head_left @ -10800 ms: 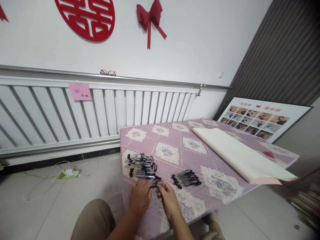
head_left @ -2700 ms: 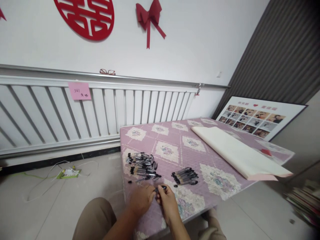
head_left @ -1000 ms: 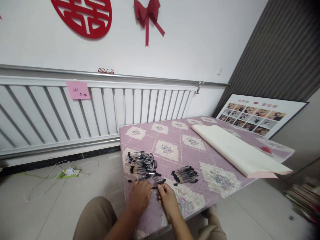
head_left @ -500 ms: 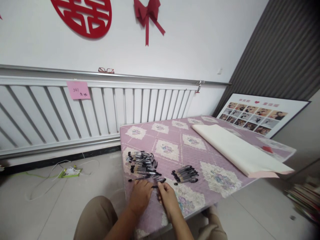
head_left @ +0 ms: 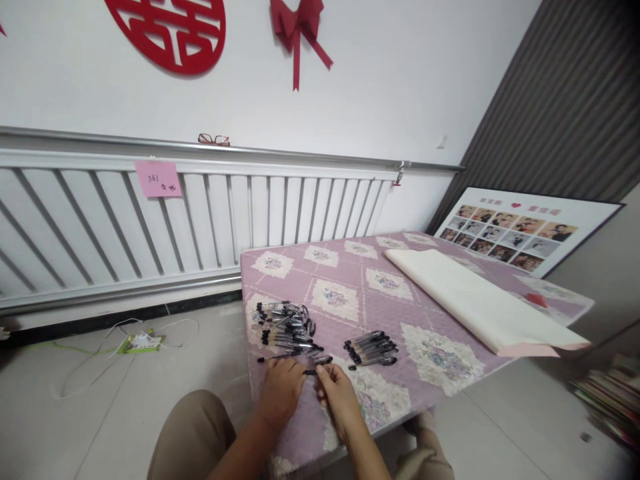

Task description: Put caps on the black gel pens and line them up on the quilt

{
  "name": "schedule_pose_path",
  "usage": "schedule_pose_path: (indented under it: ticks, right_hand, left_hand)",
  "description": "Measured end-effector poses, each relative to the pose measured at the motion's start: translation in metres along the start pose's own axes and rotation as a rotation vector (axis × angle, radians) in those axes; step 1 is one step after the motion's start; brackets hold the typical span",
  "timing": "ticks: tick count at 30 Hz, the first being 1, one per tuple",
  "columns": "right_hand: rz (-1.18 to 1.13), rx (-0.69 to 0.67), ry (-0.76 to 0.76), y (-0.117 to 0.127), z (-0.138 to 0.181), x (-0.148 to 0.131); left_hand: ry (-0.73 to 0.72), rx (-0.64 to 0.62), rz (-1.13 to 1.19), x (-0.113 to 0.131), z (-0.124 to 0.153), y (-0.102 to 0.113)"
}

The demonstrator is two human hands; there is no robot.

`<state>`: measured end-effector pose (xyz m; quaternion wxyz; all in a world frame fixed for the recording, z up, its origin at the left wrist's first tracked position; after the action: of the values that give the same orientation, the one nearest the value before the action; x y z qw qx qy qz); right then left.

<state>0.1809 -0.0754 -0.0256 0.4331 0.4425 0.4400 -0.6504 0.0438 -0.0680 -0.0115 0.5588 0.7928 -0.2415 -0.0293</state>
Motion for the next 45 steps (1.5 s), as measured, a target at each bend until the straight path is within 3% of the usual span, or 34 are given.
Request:
schedule_pose_path:
  ticks: [3,10,16,30,38,45]
  right_hand:
    - [0.071,-0.002,0.003,-0.001,-0.001,0.004]
    - [-0.044,-0.084,-0.023,0.002,-0.002,0.003]
    - [0.000,-0.002,-0.028,0.000,-0.001,0.001]
    - [-0.095,-0.048,-0.050,0.003,-0.002,0.001]
    - [-0.320,0.096,-0.046,0.014,0.000,-0.004]
    - [-0.236,0.064,-0.035,0.010,-0.003,0.003]
  left_hand:
    - [0.005,0.000,0.001,0.000,0.001,0.001]
    - [0.012,0.004,0.001,0.000,0.001,0.000]
    - [0.018,0.011,-0.014,-0.001,0.001,-0.001]
    - [0.035,0.014,0.004,-0.001,0.001,0.000]
    - [0.081,0.044,0.027,-0.003,0.001,-0.001]
    - [0.177,0.106,0.001,-0.006,0.001,0.005]
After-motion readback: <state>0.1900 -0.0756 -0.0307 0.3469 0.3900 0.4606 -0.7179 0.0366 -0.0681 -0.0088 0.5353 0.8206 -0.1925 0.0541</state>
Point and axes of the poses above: each hand's wrist, its own z-axis away from the middle knuckle, its own y-axis out of the back of the hand, x = y × z, the point moved 4 cm from there along -z, towards the middle knuckle, and after that the axes turned 9 degrees about -z, right-handed, at the moved point
